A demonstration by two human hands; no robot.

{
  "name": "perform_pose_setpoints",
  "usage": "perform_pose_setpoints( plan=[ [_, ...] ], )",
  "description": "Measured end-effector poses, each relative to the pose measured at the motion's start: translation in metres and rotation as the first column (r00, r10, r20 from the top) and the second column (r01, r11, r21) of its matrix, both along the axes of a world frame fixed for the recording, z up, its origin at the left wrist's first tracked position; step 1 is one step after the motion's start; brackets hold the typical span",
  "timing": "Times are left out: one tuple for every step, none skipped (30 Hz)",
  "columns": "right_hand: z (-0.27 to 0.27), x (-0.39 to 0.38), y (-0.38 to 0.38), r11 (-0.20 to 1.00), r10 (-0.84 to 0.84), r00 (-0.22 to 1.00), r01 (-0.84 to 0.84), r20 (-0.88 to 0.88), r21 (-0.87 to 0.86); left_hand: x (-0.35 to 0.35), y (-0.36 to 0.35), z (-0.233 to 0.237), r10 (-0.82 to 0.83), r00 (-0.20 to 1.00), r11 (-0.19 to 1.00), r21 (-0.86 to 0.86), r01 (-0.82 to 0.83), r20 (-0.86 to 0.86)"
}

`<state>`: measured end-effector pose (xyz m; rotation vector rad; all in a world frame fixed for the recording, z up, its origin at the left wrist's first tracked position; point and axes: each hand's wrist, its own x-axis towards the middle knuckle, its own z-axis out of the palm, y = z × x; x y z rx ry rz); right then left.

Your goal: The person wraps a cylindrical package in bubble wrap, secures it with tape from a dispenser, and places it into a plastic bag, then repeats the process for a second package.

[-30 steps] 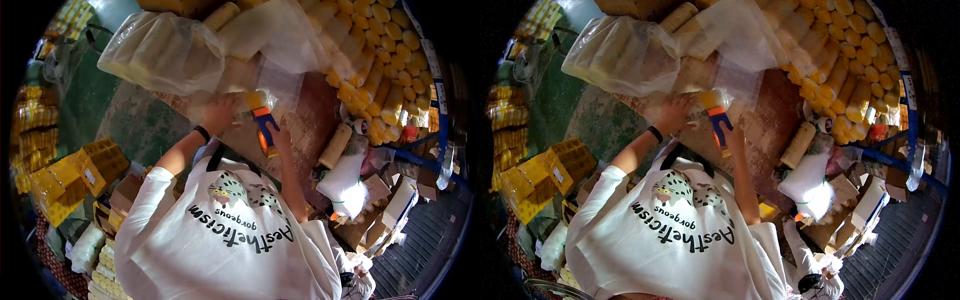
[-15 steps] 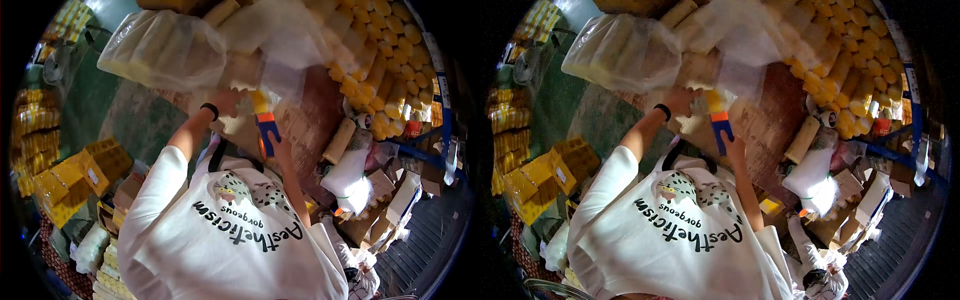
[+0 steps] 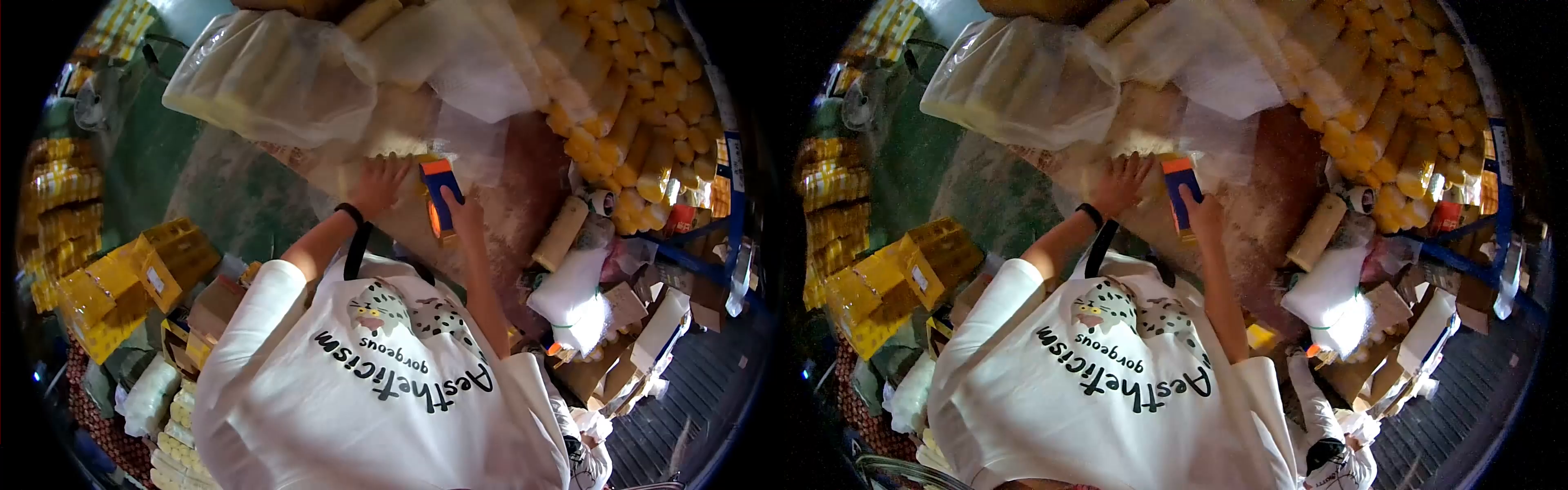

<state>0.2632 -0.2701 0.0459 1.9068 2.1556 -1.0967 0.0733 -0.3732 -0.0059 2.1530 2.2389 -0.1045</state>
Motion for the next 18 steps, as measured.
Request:
perform_pose_setpoints(
  plan=[
    [0.01, -0.004, -0.004, 0.999, -0.031, 0.999, 0.03, -0.023, -0.033, 0.0, 0.006, -0.002, 0.008, 1.0, 1.0, 0.001, -0.008, 0.0],
    [0.023, -0.005, -0.01, 0.996, -0.058, 0.998, 0.055, -0.039, -0.067, 0.001, 0.009, -0.005, 0.022, 1.0, 1.0, 0.001, -0.022, 0.006],
    [0.03, -0.002, -0.016, 0.992, -0.081, 0.995, 0.075, -0.053, -0.099, 0.002, 0.01, -0.009, 0.03, 0.999, 1.0, -0.001, -0.03, 0.037],
    [0.026, 0.009, -0.024, 0.993, -0.091, 0.994, 0.086, -0.058, -0.085, 0.002, 0.012, -0.013, 0.039, 0.997, 0.999, -0.001, -0.039, 0.064],
    [0.015, 0.024, -0.037, 0.993, -0.104, 0.992, 0.1, -0.066, -0.07, 0.0, 0.015, -0.016, 0.043, 0.995, 0.999, 0.0, -0.043, 0.088],
    [0.008, 0.038, -0.05, 0.991, -0.122, 0.99, 0.118, -0.072, -0.058, -0.005, 0.019, -0.016, 0.043, 0.992, 0.999, -0.017, -0.041, 0.12],
    [0.006, 0.051, -0.062, 0.989, -0.132, 0.99, 0.13, -0.041, -0.067, -0.008, 0.022, -0.015, 0.043, 0.987, 0.999, -0.037, -0.037, 0.156],
    [0.006, 0.063, -0.072, 0.987, -0.144, 0.99, 0.143, -0.008, -0.074, -0.008, 0.022, -0.015, 0.041, 0.98, 0.998, -0.056, -0.031, 0.193],
    [0.005, 0.071, -0.078, 0.984, -0.158, 0.987, 0.159, 0.024, -0.078, -0.005, 0.02, -0.019, 0.022, 0.985, 1.0, -0.009, -0.021, 0.171],
    [0.002, 0.071, -0.077, 0.983, -0.139, 0.989, 0.144, 0.055, -0.118, -0.004, 0.018, -0.024, 0.004, 0.989, 0.999, 0.038, -0.01, 0.149],
    [-0.004, 0.067, -0.073, 0.979, -0.118, 0.989, 0.13, 0.084, -0.159, -0.001, 0.016, -0.026, -0.012, 0.992, 0.996, 0.084, 0.002, 0.125],
    [-0.011, 0.06, -0.069, 0.972, -0.098, 0.989, 0.118, 0.11, -0.203, 0.001, 0.014, -0.027, -0.009, 0.993, 0.998, 0.063, 0.001, 0.118],
    [-0.024, 0.051, -0.064, 0.978, -0.121, 0.988, 0.135, 0.094, -0.161, 0.002, 0.014, -0.022, -0.006, 0.994, 0.999, 0.044, 0.001, 0.108],
    [-0.039, 0.04, -0.057, 0.982, -0.14, 0.987, 0.148, 0.078, -0.119, 0.003, 0.012, -0.017, 0.001, 0.995, 1.0, 0.024, -0.004, 0.098],
    [-0.052, 0.028, -0.045, 0.983, -0.127, 0.978, 0.146, 0.165, -0.108, 0.002, 0.012, -0.011, -0.002, 0.993, 1.0, 0.007, 0.001, 0.118],
    [-0.043, 0.02, -0.032, 0.96, -0.134, 0.98, 0.166, 0.148, -0.227, 0.0, 0.013, -0.004, -0.005, 0.991, 1.0, -0.009, 0.006, 0.135],
    [-0.033, 0.016, -0.021, 0.92, -0.148, 0.98, 0.186, 0.133, -0.345, -0.001, 0.012, 0.0, -0.012, 0.988, 0.999, -0.027, 0.017, 0.152],
    [-0.043, 0.016, -0.016, 0.901, -0.168, 0.981, 0.194, 0.102, -0.387, -0.001, 0.009, -0.002, -0.039, 0.994, 0.999, 0.012, 0.038, 0.098]
  ],
)
